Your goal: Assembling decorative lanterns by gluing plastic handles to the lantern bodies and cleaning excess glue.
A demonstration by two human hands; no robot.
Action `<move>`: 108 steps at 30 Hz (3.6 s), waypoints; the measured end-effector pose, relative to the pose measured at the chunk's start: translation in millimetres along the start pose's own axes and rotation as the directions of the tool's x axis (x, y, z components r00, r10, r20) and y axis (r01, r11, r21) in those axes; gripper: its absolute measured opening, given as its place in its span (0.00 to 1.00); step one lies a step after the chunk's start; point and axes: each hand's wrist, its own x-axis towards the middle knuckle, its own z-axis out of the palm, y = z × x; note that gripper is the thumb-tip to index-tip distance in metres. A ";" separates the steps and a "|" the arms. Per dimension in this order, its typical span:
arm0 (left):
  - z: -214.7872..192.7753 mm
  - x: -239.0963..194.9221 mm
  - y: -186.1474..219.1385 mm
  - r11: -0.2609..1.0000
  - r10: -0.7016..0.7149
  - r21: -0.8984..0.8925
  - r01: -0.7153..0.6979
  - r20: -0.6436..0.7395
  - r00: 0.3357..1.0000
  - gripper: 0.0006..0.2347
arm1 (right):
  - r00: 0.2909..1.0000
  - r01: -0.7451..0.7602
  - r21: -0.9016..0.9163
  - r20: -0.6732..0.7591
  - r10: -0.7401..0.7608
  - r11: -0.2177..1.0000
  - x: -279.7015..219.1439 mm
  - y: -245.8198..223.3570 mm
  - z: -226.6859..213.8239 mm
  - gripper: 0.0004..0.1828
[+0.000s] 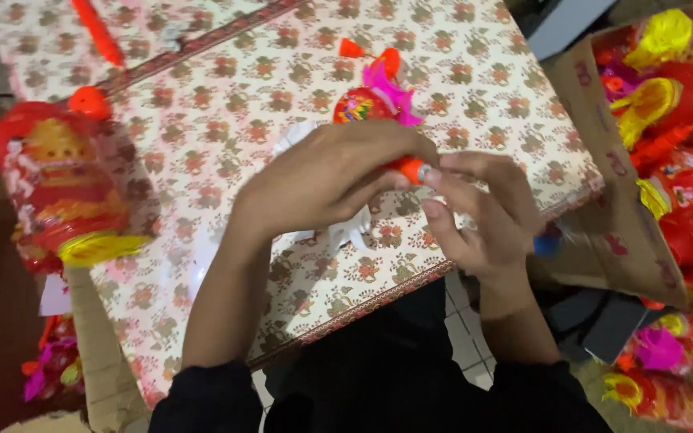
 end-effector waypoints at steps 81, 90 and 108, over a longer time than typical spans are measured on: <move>47.3 -162.8 -38.5 0.813 -0.580 -0.447 0.373 -0.565 0.587 0.25 | 0.181 -0.981 0.170 0.631 0.755 0.093 39.8 70.4 132.1 0.26; 67.3 -162.0 -52.0 0.750 -0.638 -0.208 0.628 -0.480 0.603 0.15 | -0.014 -0.998 -0.048 0.755 0.655 0.034 32.3 78.3 137.6 0.18; 73.9 -165.4 -56.6 0.893 -0.306 -0.003 0.449 -0.736 0.604 0.12 | 0.984 -0.125 0.332 0.160 0.074 0.935 28.9 38.0 132.7 0.13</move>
